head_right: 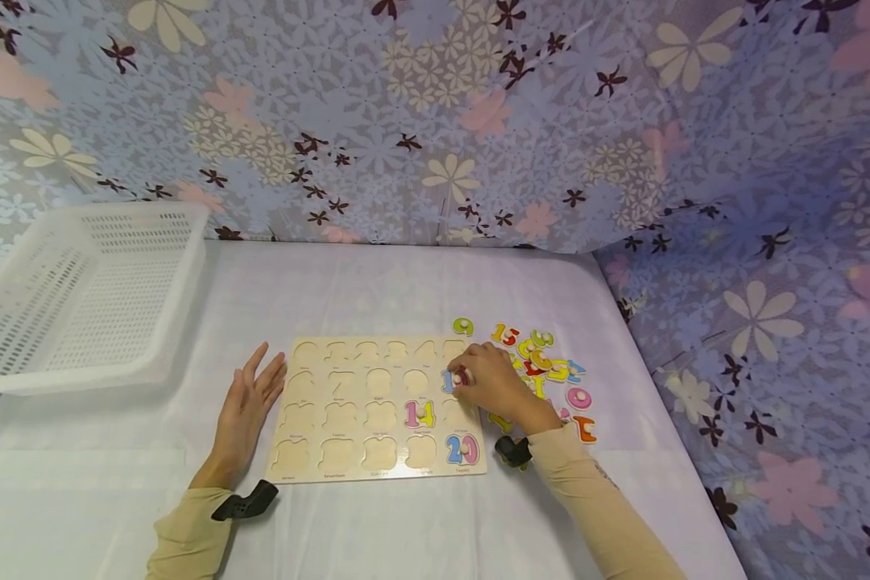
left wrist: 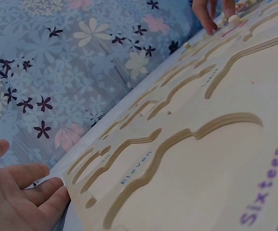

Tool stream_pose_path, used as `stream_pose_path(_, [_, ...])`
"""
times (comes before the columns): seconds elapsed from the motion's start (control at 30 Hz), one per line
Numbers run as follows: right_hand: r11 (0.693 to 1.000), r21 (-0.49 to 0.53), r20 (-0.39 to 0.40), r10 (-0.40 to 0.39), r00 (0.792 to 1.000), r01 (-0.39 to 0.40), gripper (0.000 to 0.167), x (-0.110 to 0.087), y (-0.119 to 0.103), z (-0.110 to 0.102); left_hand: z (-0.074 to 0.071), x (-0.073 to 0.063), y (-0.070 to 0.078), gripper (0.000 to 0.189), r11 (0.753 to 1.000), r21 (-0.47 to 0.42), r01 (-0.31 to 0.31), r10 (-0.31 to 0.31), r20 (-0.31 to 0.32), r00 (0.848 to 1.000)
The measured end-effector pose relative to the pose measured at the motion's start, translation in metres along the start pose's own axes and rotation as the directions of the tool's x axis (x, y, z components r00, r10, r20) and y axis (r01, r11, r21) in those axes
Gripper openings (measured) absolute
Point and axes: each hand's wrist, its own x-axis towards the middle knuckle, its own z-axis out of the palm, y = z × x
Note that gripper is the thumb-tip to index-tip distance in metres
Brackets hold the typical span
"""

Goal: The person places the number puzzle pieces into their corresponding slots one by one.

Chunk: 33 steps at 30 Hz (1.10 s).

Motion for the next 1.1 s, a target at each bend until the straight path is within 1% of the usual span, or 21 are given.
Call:
stream_pose_path(0.07, [0.999, 0.023, -0.016, 0.036, 0.999, -0.035, 0.034, 0.003, 0.006, -0.006, 0.000, 0.000, 0.000, 0.058, 1.000, 0.000, -0.002, 0.002, 0.002, 1.000])
stream_pose_path(0.13, [0.994, 0.034, -0.040, 0.100, 0.994, -0.099, 0.035, 0.007, 0.016, -0.016, 0.000, 0.000, 0.000, 0.058, 1.000, -0.002, -0.004, 0.004, 0.004, 1.000])
stream_pose_path(0.2, [0.983, 0.000, -0.056, 0.181, 0.982, -0.181, 0.038, 0.012, 0.030, -0.025, 0.001, 0.001, 0.000, 0.058, 1.000, -0.003, -0.006, 0.006, 0.004, 1.000])
stream_pose_path(0.27, [0.966, -0.058, -0.049, 0.249, 0.967, -0.252, 0.042, 0.016, 0.045, -0.033, 0.001, 0.001, -0.001, 0.058, 1.000, 0.006, -0.005, 0.005, 0.004, 1.000])
stream_pose_path(0.37, [0.940, -0.159, -0.012, 0.303, 0.953, -0.301, 0.048, 0.020, 0.063, -0.040, 0.002, 0.002, -0.001, 0.057, 1.000, 0.016, 0.001, -0.001, 0.009, 1.000])
stream_pose_path(0.43, [0.932, -0.187, 0.002, 0.317, 0.949, -0.311, 0.047, 0.020, 0.071, -0.040, 0.002, 0.003, -0.001, 0.056, 1.000, 0.020, 0.006, -0.006, 0.016, 1.000])
stream_pose_path(0.47, [0.931, -0.194, 0.004, 0.316, 0.949, -0.309, 0.042, 0.021, 0.073, -0.039, 0.002, 0.003, -0.001, 0.055, 1.000, 0.018, 0.007, -0.008, 0.020, 1.000])
stream_pose_path(0.57, [0.932, -0.191, -0.026, 0.308, 0.951, -0.307, 0.035, 0.020, 0.076, -0.033, 0.002, 0.003, 0.000, 0.057, 1.000, 0.009, 0.007, -0.007, 0.031, 1.000])
stream_pose_path(0.63, [0.934, -0.182, -0.050, 0.305, 0.951, -0.309, 0.033, 0.020, 0.076, -0.028, 0.001, 0.002, 0.001, 0.058, 1.000, -0.012, 0.003, -0.003, 0.033, 0.999])
stream_pose_path(0.73, [0.932, -0.172, -0.072, 0.312, 0.947, -0.320, 0.036, 0.020, 0.074, -0.022, -0.001, 0.002, 0.002, 0.059, 0.998, -0.065, -0.005, 0.006, 0.028, 1.000])
stream_pose_path(0.83, [0.929, -0.166, -0.070, 0.325, 0.943, -0.332, 0.037, 0.021, 0.074, -0.019, -0.002, 0.003, 0.002, 0.059, 0.993, -0.117, -0.005, 0.009, 0.030, 1.000])
stream_pose_path(0.9, [0.928, -0.161, -0.073, 0.328, 0.942, -0.336, 0.037, 0.022, 0.073, -0.020, -0.002, 0.004, 0.002, 0.060, 0.992, -0.126, 0.003, 0.001, 0.036, 0.999])
stream_pose_path(0.97, [0.930, -0.160, -0.077, 0.322, 0.944, -0.330, 0.036, 0.022, 0.073, -0.022, -0.001, 0.006, 0.002, 0.060, 0.994, -0.101, 0.028, -0.024, 0.035, 0.999])
stream_pose_path(1.0, [0.932, -0.157, -0.081, 0.318, 0.945, -0.327, 0.036, 0.023, 0.073, -0.024, 0.000, 0.006, 0.001, 0.060, 0.996, -0.079, 0.045, -0.043, 0.024, 0.999])
stream_pose_path(1.1, [0.934, -0.159, -0.096, 0.308, 0.947, -0.320, 0.034, 0.024, 0.072, -0.028, 0.001, 0.007, 0.000, 0.059, 0.994, -0.015, 0.111, -0.111, -0.039, 0.993])
